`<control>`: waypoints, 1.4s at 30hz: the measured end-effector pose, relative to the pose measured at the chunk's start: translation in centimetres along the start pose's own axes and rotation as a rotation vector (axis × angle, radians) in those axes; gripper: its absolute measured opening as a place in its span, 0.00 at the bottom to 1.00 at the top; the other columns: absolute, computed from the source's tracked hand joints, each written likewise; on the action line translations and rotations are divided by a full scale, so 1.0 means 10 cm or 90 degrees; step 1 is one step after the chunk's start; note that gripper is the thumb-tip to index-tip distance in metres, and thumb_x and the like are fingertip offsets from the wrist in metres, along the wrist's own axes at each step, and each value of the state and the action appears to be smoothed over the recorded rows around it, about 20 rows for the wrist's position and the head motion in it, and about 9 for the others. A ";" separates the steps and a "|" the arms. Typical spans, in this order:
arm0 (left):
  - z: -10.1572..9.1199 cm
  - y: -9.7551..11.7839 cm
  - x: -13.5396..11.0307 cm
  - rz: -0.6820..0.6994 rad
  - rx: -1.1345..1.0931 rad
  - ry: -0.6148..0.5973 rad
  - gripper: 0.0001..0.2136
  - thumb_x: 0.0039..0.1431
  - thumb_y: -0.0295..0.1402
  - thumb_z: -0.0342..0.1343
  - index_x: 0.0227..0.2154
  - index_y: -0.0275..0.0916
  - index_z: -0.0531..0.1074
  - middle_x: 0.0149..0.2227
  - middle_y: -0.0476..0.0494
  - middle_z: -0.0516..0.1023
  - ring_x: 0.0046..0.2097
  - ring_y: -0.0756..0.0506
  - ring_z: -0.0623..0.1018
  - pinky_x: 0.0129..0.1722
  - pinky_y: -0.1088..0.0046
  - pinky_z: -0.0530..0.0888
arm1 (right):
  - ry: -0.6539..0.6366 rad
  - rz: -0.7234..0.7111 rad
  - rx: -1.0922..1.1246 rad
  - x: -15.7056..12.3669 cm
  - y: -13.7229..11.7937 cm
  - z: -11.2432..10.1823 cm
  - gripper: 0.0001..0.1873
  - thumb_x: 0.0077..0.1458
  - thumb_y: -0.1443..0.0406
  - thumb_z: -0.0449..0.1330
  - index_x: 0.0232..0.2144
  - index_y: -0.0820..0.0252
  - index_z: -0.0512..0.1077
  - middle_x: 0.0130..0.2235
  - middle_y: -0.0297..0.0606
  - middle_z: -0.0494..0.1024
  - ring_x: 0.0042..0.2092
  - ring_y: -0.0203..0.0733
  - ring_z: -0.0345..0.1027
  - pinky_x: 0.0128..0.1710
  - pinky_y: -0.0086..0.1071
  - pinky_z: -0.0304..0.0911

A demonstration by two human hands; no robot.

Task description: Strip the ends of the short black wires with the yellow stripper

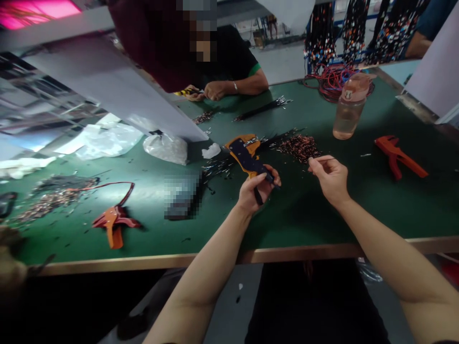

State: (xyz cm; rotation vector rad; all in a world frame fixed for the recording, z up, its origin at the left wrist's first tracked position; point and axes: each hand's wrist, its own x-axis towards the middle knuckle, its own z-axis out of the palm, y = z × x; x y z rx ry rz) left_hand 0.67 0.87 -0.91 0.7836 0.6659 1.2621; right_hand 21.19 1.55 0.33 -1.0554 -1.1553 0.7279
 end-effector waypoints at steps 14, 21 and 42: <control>0.03 -0.09 -0.07 -0.085 0.122 -0.118 0.23 0.39 0.40 0.73 0.40 0.36 0.77 0.36 0.42 0.81 0.39 0.42 0.79 0.48 0.61 0.73 | -0.041 -0.297 -0.212 -0.07 -0.15 -0.08 0.09 0.59 0.59 0.64 0.28 0.53 0.77 0.28 0.36 0.81 0.29 0.41 0.73 0.32 0.37 0.67; 0.04 -0.11 -0.09 -0.072 0.139 -0.126 0.23 0.41 0.40 0.72 0.41 0.36 0.77 0.36 0.43 0.80 0.39 0.42 0.79 0.48 0.61 0.73 | -0.077 -0.415 -0.293 -0.10 -0.15 -0.06 0.08 0.60 0.61 0.64 0.27 0.52 0.77 0.27 0.33 0.83 0.28 0.40 0.75 0.33 0.37 0.64; 0.07 -0.12 -0.11 -0.053 0.210 -0.063 0.20 0.42 0.40 0.72 0.39 0.38 0.78 0.35 0.46 0.79 0.39 0.44 0.79 0.47 0.63 0.74 | -0.170 -0.559 -0.394 -0.17 -0.19 -0.05 0.05 0.60 0.64 0.64 0.31 0.48 0.75 0.28 0.27 0.83 0.30 0.37 0.75 0.34 0.37 0.62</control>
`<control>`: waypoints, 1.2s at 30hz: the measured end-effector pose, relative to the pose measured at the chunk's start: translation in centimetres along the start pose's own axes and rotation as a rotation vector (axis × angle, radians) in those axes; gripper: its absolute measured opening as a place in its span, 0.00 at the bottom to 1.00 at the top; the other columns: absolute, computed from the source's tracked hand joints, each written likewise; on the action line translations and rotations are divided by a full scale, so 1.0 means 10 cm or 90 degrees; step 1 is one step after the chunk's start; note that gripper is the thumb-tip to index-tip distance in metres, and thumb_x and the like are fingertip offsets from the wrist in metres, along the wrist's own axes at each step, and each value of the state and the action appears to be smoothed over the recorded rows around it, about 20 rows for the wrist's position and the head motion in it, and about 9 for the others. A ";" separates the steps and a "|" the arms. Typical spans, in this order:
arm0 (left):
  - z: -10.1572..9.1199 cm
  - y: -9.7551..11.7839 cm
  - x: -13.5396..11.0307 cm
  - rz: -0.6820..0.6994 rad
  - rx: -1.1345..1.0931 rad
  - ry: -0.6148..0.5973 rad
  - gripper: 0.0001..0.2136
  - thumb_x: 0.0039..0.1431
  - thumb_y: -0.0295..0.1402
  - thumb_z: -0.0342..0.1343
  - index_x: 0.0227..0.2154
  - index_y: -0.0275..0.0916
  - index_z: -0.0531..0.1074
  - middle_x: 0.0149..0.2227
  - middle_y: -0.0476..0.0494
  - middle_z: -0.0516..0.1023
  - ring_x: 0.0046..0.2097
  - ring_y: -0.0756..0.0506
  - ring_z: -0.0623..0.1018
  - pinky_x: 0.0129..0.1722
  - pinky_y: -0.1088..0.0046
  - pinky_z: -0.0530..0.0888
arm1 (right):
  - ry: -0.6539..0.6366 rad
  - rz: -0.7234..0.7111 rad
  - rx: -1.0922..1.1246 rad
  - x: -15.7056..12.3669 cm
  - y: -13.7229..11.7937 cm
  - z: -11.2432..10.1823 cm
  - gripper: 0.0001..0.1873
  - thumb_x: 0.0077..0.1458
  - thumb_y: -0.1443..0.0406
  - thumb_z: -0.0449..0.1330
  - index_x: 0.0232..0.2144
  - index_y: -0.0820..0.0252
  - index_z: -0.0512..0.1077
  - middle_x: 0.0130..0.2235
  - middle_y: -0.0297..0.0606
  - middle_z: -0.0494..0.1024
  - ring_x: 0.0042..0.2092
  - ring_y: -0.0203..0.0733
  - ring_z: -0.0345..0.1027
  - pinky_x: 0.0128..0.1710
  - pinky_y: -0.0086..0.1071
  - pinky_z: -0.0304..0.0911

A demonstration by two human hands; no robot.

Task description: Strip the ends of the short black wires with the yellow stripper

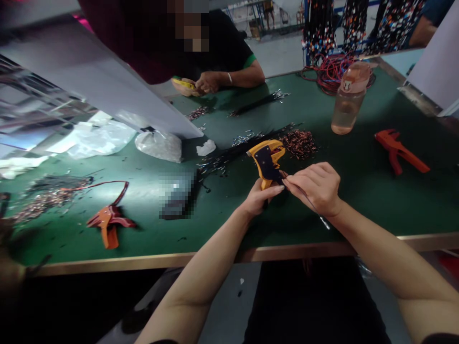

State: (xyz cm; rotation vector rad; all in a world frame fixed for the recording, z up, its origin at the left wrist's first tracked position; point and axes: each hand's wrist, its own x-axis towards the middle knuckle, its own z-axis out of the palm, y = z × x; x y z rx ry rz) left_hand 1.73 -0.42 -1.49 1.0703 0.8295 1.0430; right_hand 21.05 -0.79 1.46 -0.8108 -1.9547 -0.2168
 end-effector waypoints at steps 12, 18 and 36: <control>0.00 -0.01 0.00 0.001 0.016 0.024 0.20 0.42 0.40 0.72 0.39 0.38 0.78 0.34 0.47 0.79 0.38 0.45 0.78 0.46 0.64 0.73 | -0.011 -0.002 0.015 0.00 -0.01 0.03 0.07 0.61 0.64 0.63 0.30 0.50 0.74 0.28 0.26 0.83 0.29 0.35 0.74 0.35 0.36 0.60; 0.03 0.06 0.01 0.012 0.058 0.031 0.17 0.43 0.43 0.71 0.31 0.38 0.75 0.25 0.49 0.76 0.31 0.47 0.73 0.39 0.67 0.71 | 0.010 -0.047 -0.006 0.03 -0.02 0.02 0.05 0.59 0.66 0.65 0.31 0.51 0.74 0.28 0.26 0.83 0.28 0.34 0.74 0.34 0.35 0.62; 0.09 0.07 0.03 0.019 0.129 0.159 0.20 0.45 0.44 0.68 0.16 0.39 0.64 0.13 0.56 0.63 0.17 0.55 0.62 0.21 0.74 0.61 | 0.046 -0.068 -0.010 0.04 -0.03 0.03 0.06 0.58 0.68 0.66 0.33 0.54 0.71 0.27 0.27 0.82 0.27 0.35 0.74 0.33 0.34 0.62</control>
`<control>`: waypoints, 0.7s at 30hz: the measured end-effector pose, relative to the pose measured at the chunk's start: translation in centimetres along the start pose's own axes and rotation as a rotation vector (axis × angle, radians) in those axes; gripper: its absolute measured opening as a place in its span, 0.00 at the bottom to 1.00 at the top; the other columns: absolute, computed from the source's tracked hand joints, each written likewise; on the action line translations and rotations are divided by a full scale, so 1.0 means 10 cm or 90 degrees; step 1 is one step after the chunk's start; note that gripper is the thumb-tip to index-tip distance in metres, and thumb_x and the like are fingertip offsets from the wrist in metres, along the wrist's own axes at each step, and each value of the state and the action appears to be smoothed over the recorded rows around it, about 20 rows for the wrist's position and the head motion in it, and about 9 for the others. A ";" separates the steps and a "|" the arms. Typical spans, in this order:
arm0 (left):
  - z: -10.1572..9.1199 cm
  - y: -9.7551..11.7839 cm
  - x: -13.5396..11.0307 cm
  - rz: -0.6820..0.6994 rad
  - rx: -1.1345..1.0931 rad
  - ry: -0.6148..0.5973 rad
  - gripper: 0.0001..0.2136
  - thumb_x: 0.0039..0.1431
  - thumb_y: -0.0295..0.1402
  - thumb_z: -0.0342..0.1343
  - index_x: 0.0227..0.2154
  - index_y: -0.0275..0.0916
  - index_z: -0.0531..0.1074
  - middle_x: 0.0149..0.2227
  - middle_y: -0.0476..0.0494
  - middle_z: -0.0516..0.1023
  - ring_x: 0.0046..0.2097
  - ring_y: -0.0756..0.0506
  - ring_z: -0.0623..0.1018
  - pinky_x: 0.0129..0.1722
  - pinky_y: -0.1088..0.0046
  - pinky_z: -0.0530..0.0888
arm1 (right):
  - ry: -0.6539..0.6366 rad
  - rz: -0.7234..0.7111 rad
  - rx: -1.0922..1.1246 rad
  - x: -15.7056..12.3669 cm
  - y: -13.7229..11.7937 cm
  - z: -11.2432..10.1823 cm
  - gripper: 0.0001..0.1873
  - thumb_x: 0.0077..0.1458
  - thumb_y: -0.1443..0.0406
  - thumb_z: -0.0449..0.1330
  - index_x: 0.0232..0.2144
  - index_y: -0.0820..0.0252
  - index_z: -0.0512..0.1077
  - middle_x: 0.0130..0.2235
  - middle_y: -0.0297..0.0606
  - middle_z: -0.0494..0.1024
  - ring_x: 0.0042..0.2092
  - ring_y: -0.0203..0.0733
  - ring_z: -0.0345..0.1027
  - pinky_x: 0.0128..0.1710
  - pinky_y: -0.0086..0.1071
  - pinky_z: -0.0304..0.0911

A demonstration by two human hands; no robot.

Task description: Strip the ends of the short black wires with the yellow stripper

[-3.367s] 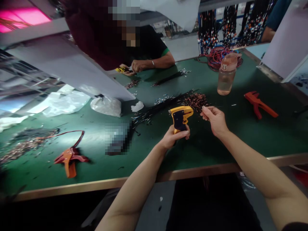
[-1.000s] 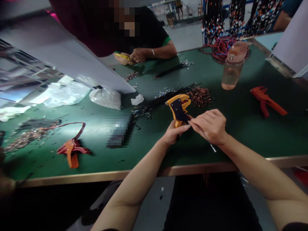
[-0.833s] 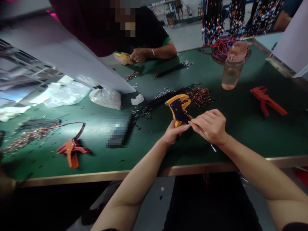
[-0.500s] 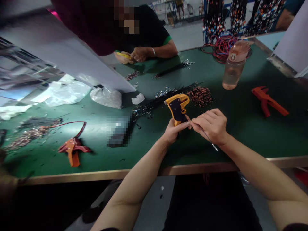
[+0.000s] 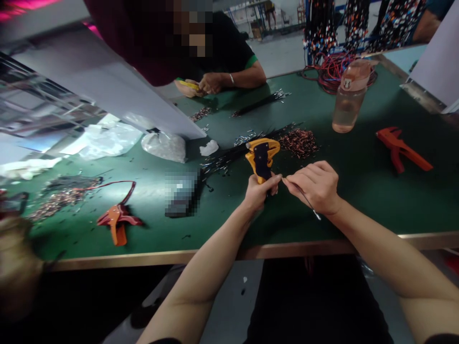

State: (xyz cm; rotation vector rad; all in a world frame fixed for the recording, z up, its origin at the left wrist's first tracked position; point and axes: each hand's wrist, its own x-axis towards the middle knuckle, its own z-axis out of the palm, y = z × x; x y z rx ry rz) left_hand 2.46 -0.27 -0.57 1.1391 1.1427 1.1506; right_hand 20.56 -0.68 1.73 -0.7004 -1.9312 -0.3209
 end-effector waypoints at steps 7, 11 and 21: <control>-0.14 0.00 0.05 -0.026 -0.120 -0.086 0.17 0.41 0.39 0.71 0.32 0.35 0.76 0.24 0.49 0.77 0.28 0.49 0.75 0.33 0.71 0.70 | 0.063 0.186 0.102 -0.04 0.08 0.00 0.10 0.65 0.63 0.59 0.30 0.54 0.74 0.27 0.31 0.81 0.28 0.36 0.74 0.32 0.34 0.63; -0.18 -0.03 0.06 -0.061 -0.189 -0.166 0.23 0.39 0.38 0.72 0.40 0.36 0.78 0.33 0.45 0.81 0.34 0.46 0.79 0.41 0.67 0.73 | 0.176 0.461 0.331 -0.04 0.16 0.03 0.17 0.66 0.53 0.57 0.29 0.56 0.73 0.25 0.30 0.75 0.24 0.33 0.68 0.27 0.31 0.64; -0.20 -0.01 0.01 -0.085 -0.123 -0.312 0.23 0.42 0.38 0.72 0.43 0.36 0.79 0.37 0.42 0.82 0.37 0.44 0.80 0.46 0.62 0.73 | 0.205 0.627 0.524 -0.04 0.27 0.14 0.23 0.54 0.44 0.66 0.26 0.57 0.72 0.21 0.27 0.70 0.23 0.29 0.62 0.25 0.27 0.61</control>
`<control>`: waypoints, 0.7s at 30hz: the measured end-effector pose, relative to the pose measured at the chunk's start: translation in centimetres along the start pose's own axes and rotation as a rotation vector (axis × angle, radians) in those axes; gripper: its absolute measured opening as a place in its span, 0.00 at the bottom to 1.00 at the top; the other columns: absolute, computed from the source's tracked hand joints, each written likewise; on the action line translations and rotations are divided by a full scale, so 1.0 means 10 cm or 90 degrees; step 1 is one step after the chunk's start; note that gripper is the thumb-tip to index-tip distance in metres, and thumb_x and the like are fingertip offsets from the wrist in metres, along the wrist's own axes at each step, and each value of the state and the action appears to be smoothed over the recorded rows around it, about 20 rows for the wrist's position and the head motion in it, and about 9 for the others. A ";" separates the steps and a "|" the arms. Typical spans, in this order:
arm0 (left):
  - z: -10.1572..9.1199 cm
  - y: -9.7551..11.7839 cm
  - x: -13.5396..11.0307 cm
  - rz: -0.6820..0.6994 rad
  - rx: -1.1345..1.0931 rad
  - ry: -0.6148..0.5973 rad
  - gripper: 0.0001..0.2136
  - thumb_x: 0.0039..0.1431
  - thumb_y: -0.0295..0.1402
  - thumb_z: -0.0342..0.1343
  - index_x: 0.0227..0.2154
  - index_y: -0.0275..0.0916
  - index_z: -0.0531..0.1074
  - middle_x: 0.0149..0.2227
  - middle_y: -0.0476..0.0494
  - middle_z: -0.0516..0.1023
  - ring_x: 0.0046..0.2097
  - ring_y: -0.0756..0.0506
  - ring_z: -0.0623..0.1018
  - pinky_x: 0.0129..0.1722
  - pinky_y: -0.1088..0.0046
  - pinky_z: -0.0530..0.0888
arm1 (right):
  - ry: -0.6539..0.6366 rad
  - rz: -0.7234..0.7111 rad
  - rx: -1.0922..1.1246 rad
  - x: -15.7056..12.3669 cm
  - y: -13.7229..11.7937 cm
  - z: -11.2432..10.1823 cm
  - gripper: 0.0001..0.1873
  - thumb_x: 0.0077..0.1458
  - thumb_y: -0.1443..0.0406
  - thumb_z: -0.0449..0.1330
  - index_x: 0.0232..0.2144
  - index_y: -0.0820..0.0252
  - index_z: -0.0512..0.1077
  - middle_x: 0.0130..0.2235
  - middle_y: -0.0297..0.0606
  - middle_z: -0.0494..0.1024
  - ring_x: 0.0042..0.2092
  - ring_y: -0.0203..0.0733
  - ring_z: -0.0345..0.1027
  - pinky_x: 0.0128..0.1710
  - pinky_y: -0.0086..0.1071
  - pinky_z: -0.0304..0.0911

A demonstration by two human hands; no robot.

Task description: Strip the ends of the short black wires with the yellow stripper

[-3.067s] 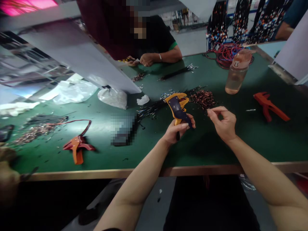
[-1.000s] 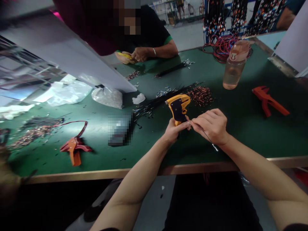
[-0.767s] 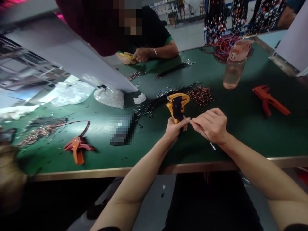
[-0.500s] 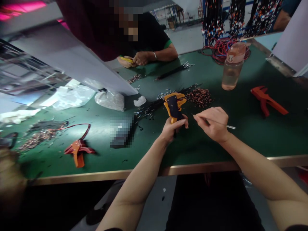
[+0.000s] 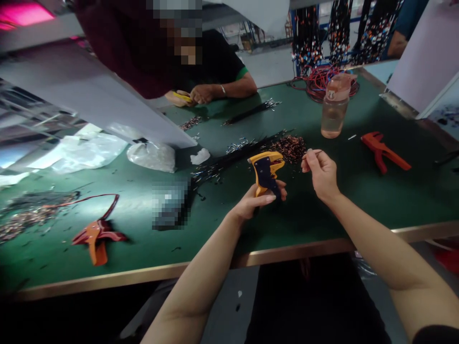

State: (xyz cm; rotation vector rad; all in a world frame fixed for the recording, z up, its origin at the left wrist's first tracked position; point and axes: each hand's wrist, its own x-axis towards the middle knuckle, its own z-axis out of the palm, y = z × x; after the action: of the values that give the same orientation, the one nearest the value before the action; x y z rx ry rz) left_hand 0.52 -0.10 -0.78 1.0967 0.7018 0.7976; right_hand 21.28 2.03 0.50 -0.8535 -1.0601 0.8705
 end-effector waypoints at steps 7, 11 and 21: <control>0.01 0.00 -0.01 0.003 0.004 -0.020 0.23 0.42 0.41 0.72 0.42 0.35 0.79 0.36 0.41 0.82 0.37 0.43 0.80 0.46 0.61 0.74 | -0.013 0.009 -0.051 0.00 0.00 -0.01 0.25 0.54 0.42 0.64 0.25 0.57 0.71 0.22 0.28 0.70 0.23 0.30 0.62 0.26 0.28 0.62; 0.03 0.03 -0.03 -0.005 0.019 -0.025 0.23 0.43 0.42 0.71 0.41 0.36 0.79 0.35 0.41 0.82 0.36 0.43 0.79 0.45 0.62 0.74 | -0.013 0.009 -0.056 0.01 0.01 0.00 0.26 0.53 0.42 0.64 0.25 0.57 0.70 0.21 0.27 0.69 0.23 0.30 0.62 0.26 0.28 0.62; 0.02 0.04 -0.02 0.041 0.108 -0.045 0.16 0.50 0.45 0.67 0.32 0.36 0.77 0.28 0.44 0.76 0.32 0.46 0.75 0.36 0.66 0.71 | -0.016 0.019 -0.026 0.00 0.04 0.00 0.26 0.52 0.41 0.65 0.26 0.57 0.70 0.21 0.26 0.69 0.22 0.30 0.62 0.25 0.27 0.61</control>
State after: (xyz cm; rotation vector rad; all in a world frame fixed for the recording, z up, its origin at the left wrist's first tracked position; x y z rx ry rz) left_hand 0.50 -0.23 -0.37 1.2993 0.6866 0.7601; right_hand 21.21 2.23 0.17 -0.8972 -1.0927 0.8885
